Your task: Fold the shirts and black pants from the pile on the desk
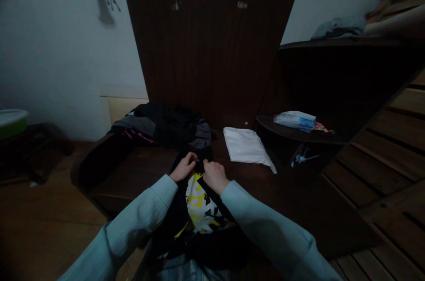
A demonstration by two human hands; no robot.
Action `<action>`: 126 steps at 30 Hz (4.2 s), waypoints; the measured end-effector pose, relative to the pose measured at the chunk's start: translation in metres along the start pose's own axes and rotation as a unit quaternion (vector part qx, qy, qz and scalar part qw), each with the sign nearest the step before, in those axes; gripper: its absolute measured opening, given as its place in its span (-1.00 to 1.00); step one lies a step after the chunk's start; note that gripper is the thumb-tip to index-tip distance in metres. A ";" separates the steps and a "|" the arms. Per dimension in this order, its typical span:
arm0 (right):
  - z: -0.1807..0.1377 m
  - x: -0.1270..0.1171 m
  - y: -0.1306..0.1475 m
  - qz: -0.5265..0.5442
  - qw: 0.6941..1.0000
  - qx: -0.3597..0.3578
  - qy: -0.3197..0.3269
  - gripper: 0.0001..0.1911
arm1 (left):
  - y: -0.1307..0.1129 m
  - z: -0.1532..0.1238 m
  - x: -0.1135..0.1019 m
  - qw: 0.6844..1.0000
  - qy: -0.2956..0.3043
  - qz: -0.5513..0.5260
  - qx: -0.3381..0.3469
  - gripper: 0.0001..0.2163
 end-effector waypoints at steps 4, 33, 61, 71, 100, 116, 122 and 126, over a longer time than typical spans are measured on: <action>0.002 0.001 -0.006 0.007 1.000 0.000 -0.001 -0.75 | -0.007 0.005 -0.005 0.999 0.028 -0.025 -0.007 -0.40; 0.004 -0.005 -0.034 0.051 0.997 0.052 -0.036 -0.68 | -0.043 -0.002 0.027 0.996 -0.047 0.056 0.049 -0.68; -0.093 0.022 -0.072 0.262 0.963 0.030 0.056 -0.68 | -0.019 0.018 0.033 0.945 -0.009 -0.323 -0.057 -0.81; -0.134 0.045 -0.082 0.436 0.897 0.053 -0.049 -0.73 | -0.025 0.022 0.036 0.907 0.022 -0.402 -0.128 -0.81; -0.162 0.090 0.035 0.171 0.983 0.068 -0.002 -0.65 | -0.013 0.021 0.020 0.868 -0.066 -0.476 -0.127 -0.58; -0.072 0.000 -0.018 0.355 0.929 -0.048 -0.095 -0.83 | -0.008 0.021 0.013 0.989 -0.114 0.010 -0.096 -0.67; -0.004 0.017 -0.054 0.281 0.958 0.053 -0.032 -0.76 | -0.003 0.022 0.011 0.987 -0.119 -0.061 -0.087 -0.64; 0.001 0.032 -0.053 0.332 0.943 0.022 -0.033 -0.78 | -0.001 0.024 0.009 0.984 -0.139 -0.094 -0.063 -0.64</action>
Point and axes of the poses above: each hand's wrist, its own z-axis towards the middle knuckle, its own x-axis out of the palm, y = z × x, the point moved 3 cm from there along z, towards the middle knuckle, and after that the axes turned 6 degrees about -x, right-handed, at the moved point
